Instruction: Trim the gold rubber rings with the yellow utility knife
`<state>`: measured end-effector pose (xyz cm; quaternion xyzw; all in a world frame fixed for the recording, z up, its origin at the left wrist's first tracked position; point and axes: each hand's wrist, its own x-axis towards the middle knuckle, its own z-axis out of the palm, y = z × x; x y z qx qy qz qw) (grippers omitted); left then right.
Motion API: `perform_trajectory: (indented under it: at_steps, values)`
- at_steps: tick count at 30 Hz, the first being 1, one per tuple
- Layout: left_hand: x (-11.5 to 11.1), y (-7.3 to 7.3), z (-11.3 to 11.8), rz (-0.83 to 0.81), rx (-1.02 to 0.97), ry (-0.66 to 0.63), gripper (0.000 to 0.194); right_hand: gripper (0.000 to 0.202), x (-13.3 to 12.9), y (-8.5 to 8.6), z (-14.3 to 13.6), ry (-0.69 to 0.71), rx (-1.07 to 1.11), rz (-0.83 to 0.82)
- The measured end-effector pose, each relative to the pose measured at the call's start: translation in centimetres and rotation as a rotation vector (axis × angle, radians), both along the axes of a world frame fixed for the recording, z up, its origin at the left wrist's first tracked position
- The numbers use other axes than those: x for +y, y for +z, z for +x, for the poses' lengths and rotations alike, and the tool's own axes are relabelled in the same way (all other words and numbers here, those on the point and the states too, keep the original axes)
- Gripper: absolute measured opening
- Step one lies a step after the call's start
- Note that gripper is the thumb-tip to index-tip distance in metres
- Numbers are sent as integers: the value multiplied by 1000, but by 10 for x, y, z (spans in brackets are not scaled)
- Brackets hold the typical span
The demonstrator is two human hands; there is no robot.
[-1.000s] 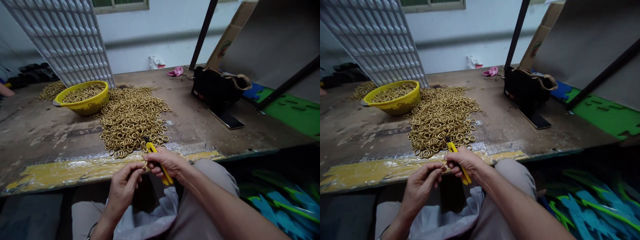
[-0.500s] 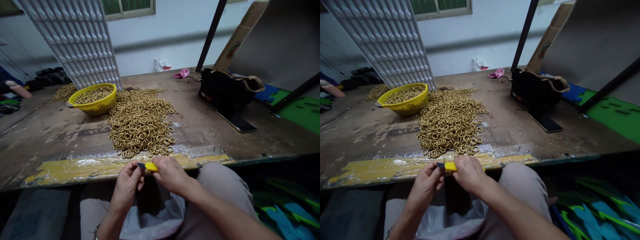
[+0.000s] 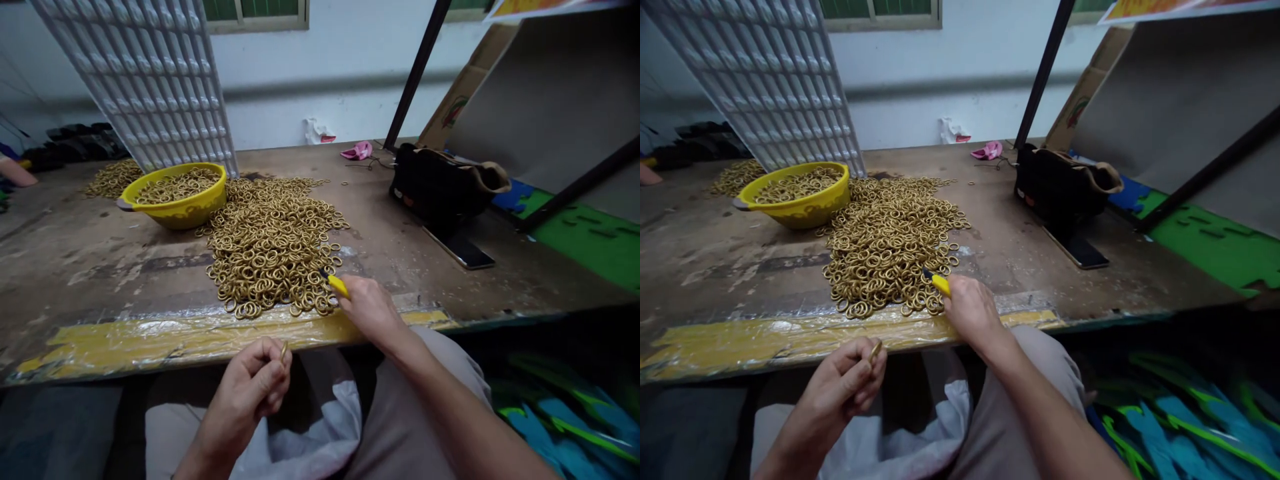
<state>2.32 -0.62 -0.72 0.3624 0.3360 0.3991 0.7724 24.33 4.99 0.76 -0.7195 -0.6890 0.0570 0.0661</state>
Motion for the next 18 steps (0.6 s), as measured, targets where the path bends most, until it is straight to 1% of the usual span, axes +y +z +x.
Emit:
perform_trajectory:
  at_steps: [3, 6, 8, 10, 12, 14, 15, 18]
  values:
    - [6, -11, 1, -87, -24, 42, 29, 13, 3, -6, -5, 70, 66, -37]
    - [11, -21, 3, -104, -37, 96, 24, 13, 5, -11, -16, 68, 21, -35]
    - [12, -23, 4, -114, -57, 90, 20, 13, 7, -14, -21, 57, -20, -62]
    - [13, -21, 7, -127, -77, 64, 25, 13, 10, -15, -23, 61, -28, -88]
    - [16, -18, 11, -141, -66, 45, 29, 13, 13, -17, -22, 66, 9, -78]
    - [20, -18, 16, -140, -2, 55, 26, 9, 14, -18, -20, 63, 102, -29]
    - [22, -19, 19, -131, 45, 76, 25, 9, 15, -18, -20, 65, 181, -5]
    - [30, -21, 26, -71, 154, 166, 27, 16, 15, -16, -21, 121, 565, 10]
